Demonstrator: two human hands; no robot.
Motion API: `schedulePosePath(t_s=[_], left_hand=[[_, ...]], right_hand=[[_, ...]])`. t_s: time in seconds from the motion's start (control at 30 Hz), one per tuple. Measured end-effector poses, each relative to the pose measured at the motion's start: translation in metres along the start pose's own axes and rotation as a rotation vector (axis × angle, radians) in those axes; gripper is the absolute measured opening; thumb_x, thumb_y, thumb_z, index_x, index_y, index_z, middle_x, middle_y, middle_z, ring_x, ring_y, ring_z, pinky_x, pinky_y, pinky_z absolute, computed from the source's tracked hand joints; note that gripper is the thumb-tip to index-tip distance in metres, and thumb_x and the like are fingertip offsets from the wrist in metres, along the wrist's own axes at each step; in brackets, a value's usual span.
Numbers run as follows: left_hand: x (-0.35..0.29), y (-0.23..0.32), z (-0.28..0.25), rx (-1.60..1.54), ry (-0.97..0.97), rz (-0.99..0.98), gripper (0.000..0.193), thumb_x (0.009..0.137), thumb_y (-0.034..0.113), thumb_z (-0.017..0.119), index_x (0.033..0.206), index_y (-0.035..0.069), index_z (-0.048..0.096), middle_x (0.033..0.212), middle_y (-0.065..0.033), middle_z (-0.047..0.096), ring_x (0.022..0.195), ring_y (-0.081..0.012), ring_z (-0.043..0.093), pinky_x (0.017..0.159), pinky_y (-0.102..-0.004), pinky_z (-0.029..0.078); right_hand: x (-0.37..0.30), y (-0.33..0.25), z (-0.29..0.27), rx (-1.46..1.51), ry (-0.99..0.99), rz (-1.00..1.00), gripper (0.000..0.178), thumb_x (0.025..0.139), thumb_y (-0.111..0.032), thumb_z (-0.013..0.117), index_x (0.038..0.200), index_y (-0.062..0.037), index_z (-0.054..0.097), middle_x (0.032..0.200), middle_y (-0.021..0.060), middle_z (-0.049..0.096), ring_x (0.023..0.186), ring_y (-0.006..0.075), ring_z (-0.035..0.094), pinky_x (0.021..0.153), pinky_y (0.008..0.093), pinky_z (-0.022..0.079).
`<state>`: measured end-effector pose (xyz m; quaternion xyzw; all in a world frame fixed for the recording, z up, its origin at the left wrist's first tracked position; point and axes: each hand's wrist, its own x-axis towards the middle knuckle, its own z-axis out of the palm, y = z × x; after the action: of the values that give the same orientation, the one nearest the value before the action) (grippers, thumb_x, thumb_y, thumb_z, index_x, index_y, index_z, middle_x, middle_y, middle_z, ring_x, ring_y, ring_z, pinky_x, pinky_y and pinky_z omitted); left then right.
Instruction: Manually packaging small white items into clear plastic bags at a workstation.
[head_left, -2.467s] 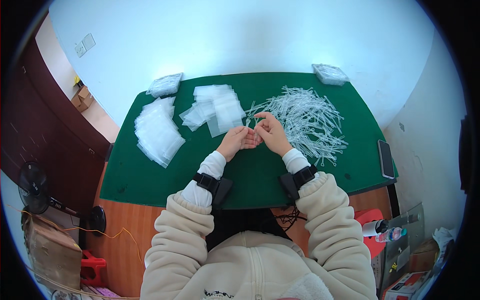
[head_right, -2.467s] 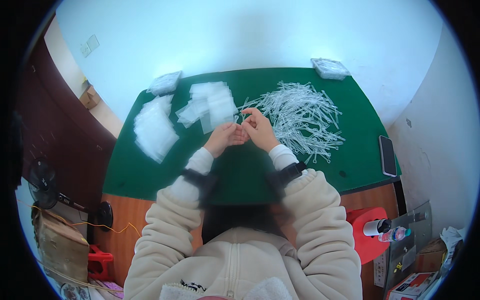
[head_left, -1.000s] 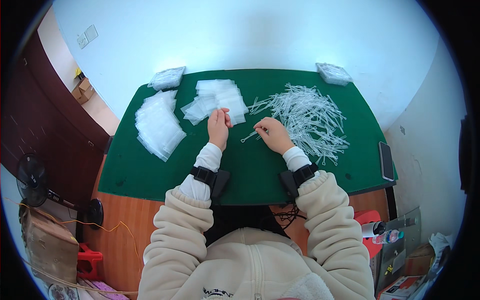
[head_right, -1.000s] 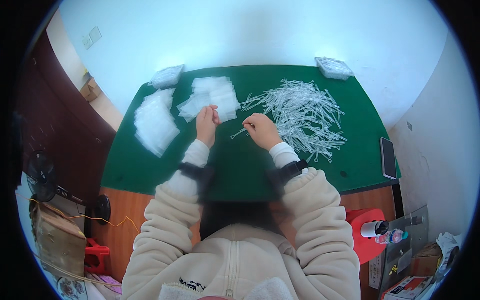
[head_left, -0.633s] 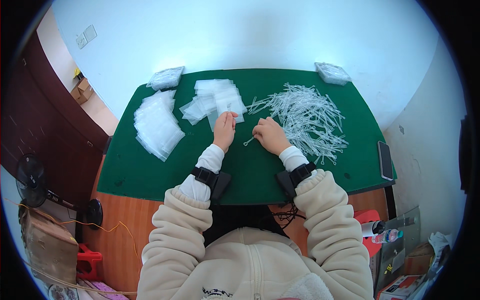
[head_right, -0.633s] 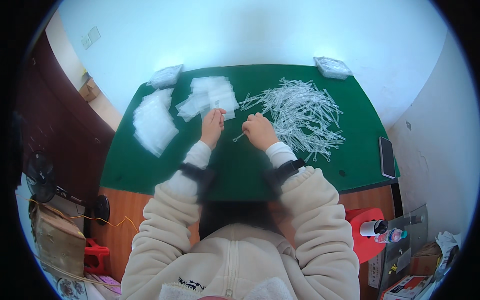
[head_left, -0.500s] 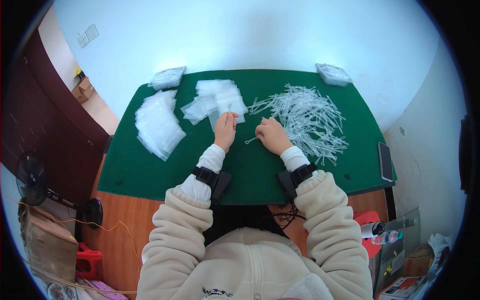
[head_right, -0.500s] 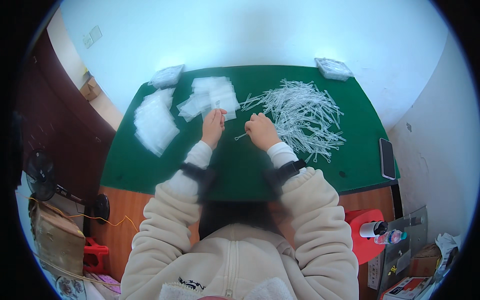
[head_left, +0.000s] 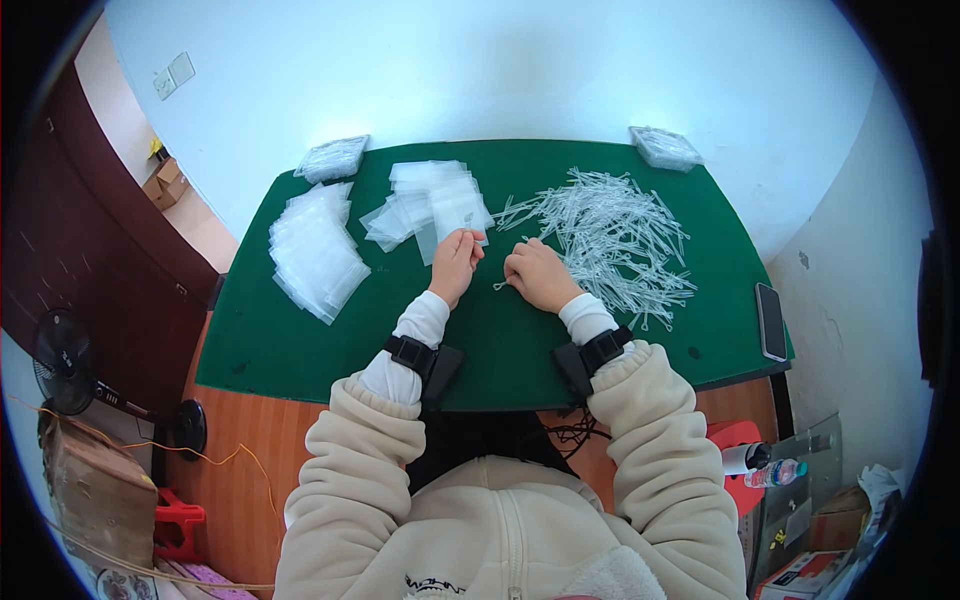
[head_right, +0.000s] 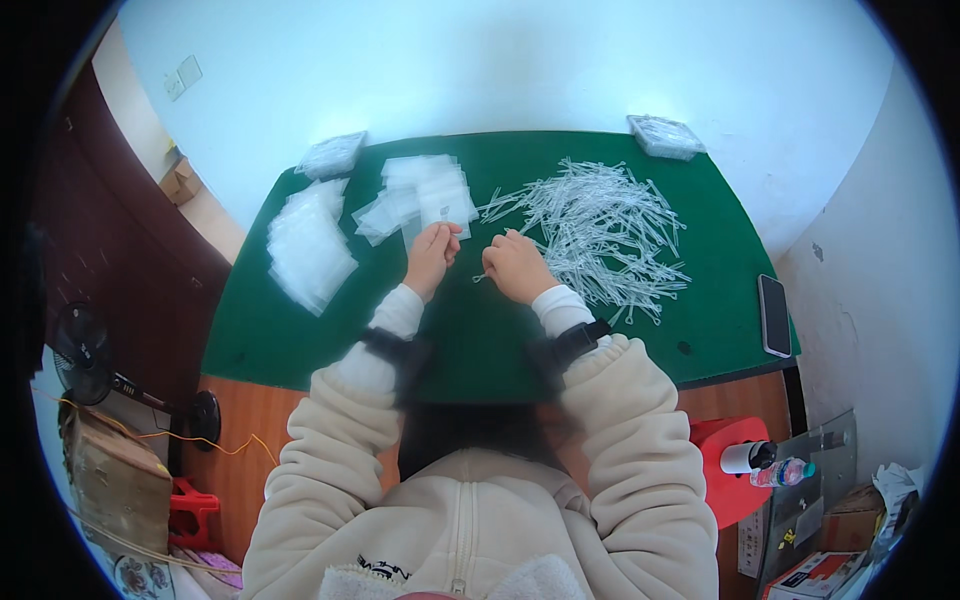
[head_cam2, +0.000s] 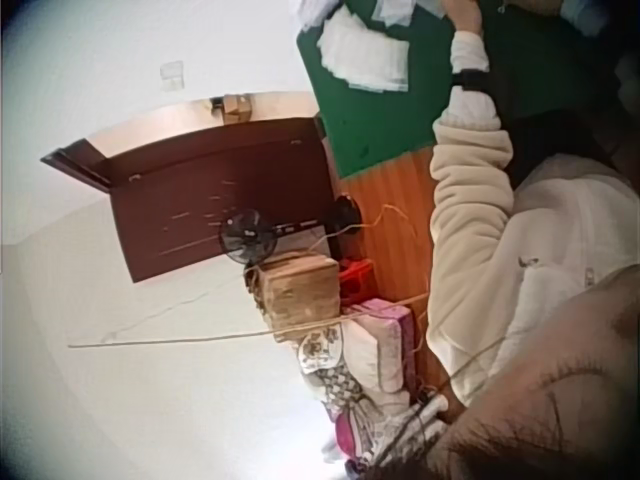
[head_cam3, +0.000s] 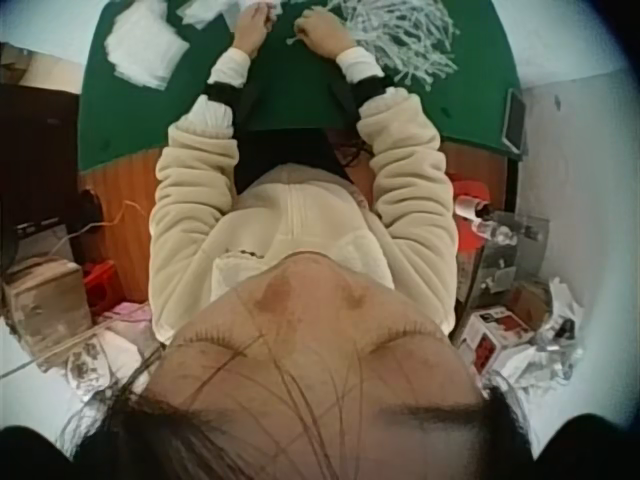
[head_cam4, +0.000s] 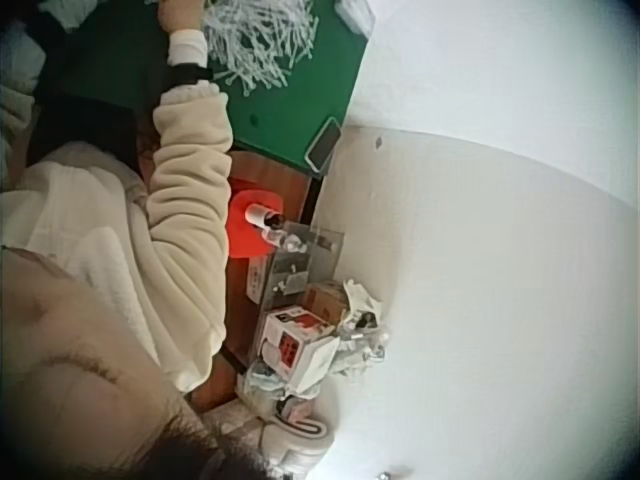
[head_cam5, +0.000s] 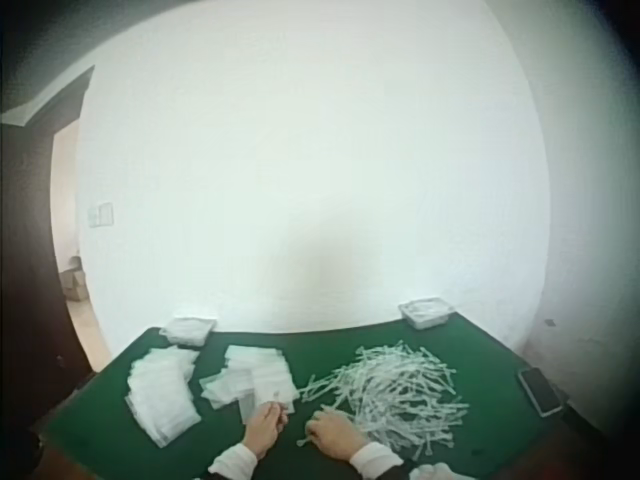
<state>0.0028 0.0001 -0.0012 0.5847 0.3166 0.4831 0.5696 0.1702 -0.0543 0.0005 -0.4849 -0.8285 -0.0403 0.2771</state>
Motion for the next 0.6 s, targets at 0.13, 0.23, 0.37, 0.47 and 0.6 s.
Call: schedulePosePath(t_s=[0.13, 0.23, 0.37, 0.47, 0.6], left_hand=[[-0.0005, 0.0003, -0.0001, 0.049, 0.017, 0.007, 0.027, 0.095, 0.022, 0.036, 0.091, 0.004, 0.056, 0.066, 0.0022, 0.050, 0.056, -0.0044, 0.041, 0.050, -0.0183, 0.035], [-0.0005, 0.0007, -0.0002, 0.043, 0.017, 0.002, 0.027, 0.095, 0.022, 0.036, 0.091, 0.004, 0.056, 0.067, 0.0015, 0.051, 0.056, -0.0047, 0.043, 0.051, -0.0182, 0.037], [-0.0014, 0.0034, 0.0011, 0.047, 0.046, 0.011, 0.027, 0.095, 0.022, 0.036, 0.092, 0.004, 0.056, 0.068, 0.0007, 0.052, 0.057, -0.0055, 0.045, 0.053, -0.0189, 0.039], [-0.0014, 0.0039, 0.0008, 0.035, 0.089, 0.026, 0.027, 0.095, 0.023, 0.036, 0.092, 0.004, 0.055, 0.069, 0.0003, 0.052, 0.058, -0.0064, 0.046, 0.055, -0.0199, 0.040], [0.0001, 0.0038, -0.0014, 0.023, 0.113, 0.032, 0.028, 0.095, 0.023, 0.035, 0.093, 0.004, 0.054, 0.072, -0.0014, 0.055, 0.063, -0.0085, 0.051, 0.058, -0.0215, 0.042]], right_hand=[[-0.0019, 0.0017, 0.0025, -0.029, 0.010, 0.003, 0.006, 0.069, -0.009, 0.061, 0.071, -0.0102, 0.055, 0.078, 0.0060, 0.051, 0.083, 0.0256, 0.049, 0.072, 0.0359, 0.041], [-0.0020, 0.0022, 0.0035, -0.037, 0.021, -0.005, 0.006, 0.070, -0.009, 0.060, 0.073, -0.0099, 0.055, 0.077, 0.0062, 0.052, 0.082, 0.0257, 0.049, 0.072, 0.0360, 0.041], [-0.0020, 0.0031, 0.0021, -0.002, 0.025, -0.025, 0.006, 0.071, -0.008, 0.059, 0.074, -0.0087, 0.055, 0.076, 0.0067, 0.052, 0.080, 0.0255, 0.050, 0.072, 0.0360, 0.041], [-0.0015, 0.0031, -0.0001, 0.081, -0.001, -0.041, 0.006, 0.071, -0.007, 0.059, 0.074, -0.0070, 0.053, 0.075, 0.0074, 0.052, 0.077, 0.0255, 0.050, 0.070, 0.0357, 0.041], [-0.0008, -0.0006, -0.0027, 0.073, -0.030, -0.022, 0.003, 0.070, -0.006, 0.057, 0.070, -0.0085, 0.055, 0.074, 0.0068, 0.053, 0.079, 0.0261, 0.051, 0.071, 0.0357, 0.042]])
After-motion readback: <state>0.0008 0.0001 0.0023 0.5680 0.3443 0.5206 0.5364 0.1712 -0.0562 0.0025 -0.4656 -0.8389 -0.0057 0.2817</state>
